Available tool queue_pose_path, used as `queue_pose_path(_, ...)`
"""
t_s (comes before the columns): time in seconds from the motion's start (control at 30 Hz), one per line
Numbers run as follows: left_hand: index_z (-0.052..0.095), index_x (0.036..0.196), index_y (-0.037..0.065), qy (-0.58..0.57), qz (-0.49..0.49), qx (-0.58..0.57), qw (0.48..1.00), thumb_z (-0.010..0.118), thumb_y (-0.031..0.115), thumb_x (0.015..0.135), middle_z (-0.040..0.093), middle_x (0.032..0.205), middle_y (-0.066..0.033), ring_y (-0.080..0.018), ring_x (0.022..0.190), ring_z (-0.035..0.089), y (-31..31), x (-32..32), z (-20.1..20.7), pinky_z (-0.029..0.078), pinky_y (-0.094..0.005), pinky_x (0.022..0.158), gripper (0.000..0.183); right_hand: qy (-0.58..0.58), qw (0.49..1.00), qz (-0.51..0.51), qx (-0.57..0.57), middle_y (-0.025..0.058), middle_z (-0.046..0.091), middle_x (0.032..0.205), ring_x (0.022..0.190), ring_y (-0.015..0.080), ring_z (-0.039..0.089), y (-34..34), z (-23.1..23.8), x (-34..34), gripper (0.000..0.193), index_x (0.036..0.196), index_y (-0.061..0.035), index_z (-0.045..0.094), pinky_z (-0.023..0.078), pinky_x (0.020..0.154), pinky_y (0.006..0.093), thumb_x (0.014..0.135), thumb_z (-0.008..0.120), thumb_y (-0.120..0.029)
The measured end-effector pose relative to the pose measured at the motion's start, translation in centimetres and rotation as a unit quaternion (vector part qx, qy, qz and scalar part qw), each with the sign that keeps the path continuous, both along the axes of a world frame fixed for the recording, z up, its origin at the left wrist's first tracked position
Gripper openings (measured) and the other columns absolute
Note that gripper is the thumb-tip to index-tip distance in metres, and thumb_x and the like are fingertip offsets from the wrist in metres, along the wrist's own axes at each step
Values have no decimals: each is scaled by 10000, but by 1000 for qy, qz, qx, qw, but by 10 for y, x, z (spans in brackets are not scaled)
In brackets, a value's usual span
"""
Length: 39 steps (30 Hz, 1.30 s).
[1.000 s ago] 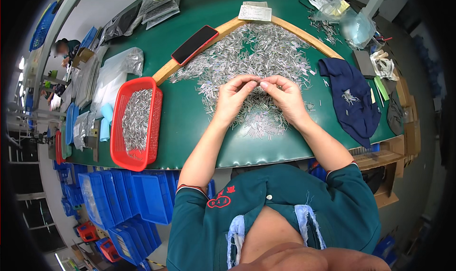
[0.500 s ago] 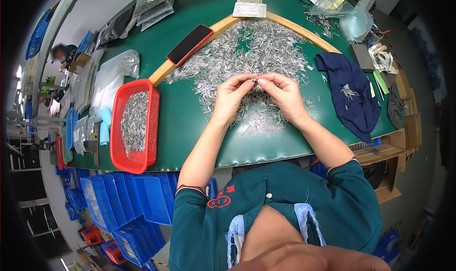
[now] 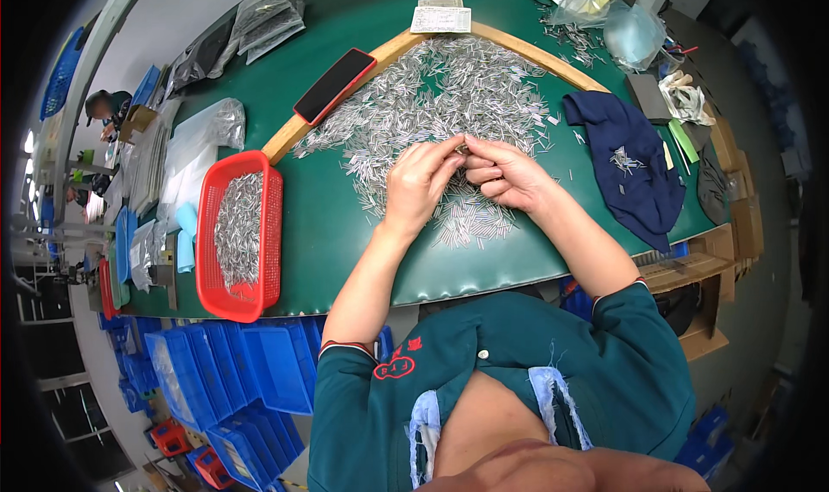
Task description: The person picks up metal pins from a pile on the worktable and fits small components together by hand.
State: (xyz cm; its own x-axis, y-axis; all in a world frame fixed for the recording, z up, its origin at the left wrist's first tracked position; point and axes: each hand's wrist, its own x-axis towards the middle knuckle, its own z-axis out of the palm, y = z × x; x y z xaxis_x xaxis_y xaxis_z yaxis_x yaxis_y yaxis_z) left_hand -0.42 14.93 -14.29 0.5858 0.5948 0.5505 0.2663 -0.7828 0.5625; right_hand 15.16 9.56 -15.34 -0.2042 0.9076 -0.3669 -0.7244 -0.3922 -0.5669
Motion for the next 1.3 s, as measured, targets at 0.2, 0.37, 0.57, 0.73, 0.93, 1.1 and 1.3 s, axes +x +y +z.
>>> queue_pose_path(0.2,599,1004,39,-125,1,-293,948,567,99,812,628,816,-46,-101,755,577,9,-7,-5,449,-224,673,204,328,939,103,-14,-47,326,601,472,3,299,1,-11,5,203,897,-65,486,177,297,117,895,457,-266)
queue_pose_path(0.37,601,959,-2,-199,-24,-444,873,511,158,869,566,708,0,-66,678,532,22,-14,-6,434,-204,652,204,396,909,132,-13,-27,315,627,491,26,289,1,-11,6,183,899,-81,478,185,326,137,912,419,-255)
queue_pose_path(0.57,571,1025,-5,-250,-61,-567,782,498,132,869,586,832,-30,-72,722,539,23,-13,-5,448,-201,685,220,411,901,136,-13,-26,317,628,491,28,289,1,-12,7,185,888,-78,484,186,330,140,912,420,-250)
queue_pose_path(0.73,519,1102,3,-265,-82,-580,766,494,110,866,587,915,-57,-81,748,547,24,-14,-5,455,-208,696,261,416,899,138,-9,-26,315,629,491,28,288,1,-12,7,190,891,-73,487,188,331,141,913,419,-249)
queue_pose_path(0.93,498,1094,12,-253,-92,-586,764,510,113,857,595,920,-76,-89,750,556,23,-14,-3,460,-216,700,258,400,905,143,3,-25,304,632,491,25,285,1,-13,7,207,900,-67,486,192,334,137,919,401,-255)
queue_pose_path(1.1,514,1044,21,-250,-100,-586,765,513,116,855,599,915,-83,-93,746,560,24,-14,-5,464,-220,695,211,375,914,155,13,-27,302,631,491,19,282,0,-12,7,211,920,-63,469,198,336,130,921,393,-260)
queue_pose_path(1.3,531,998,27,-264,-116,-603,744,525,115,850,597,912,-73,-93,743,559,22,-16,-6,464,-223,680,172,367,921,128,17,-14,360,685,516,20,326,-1,-9,5,165,891,-42,475,204,299,118,884,449,-204)
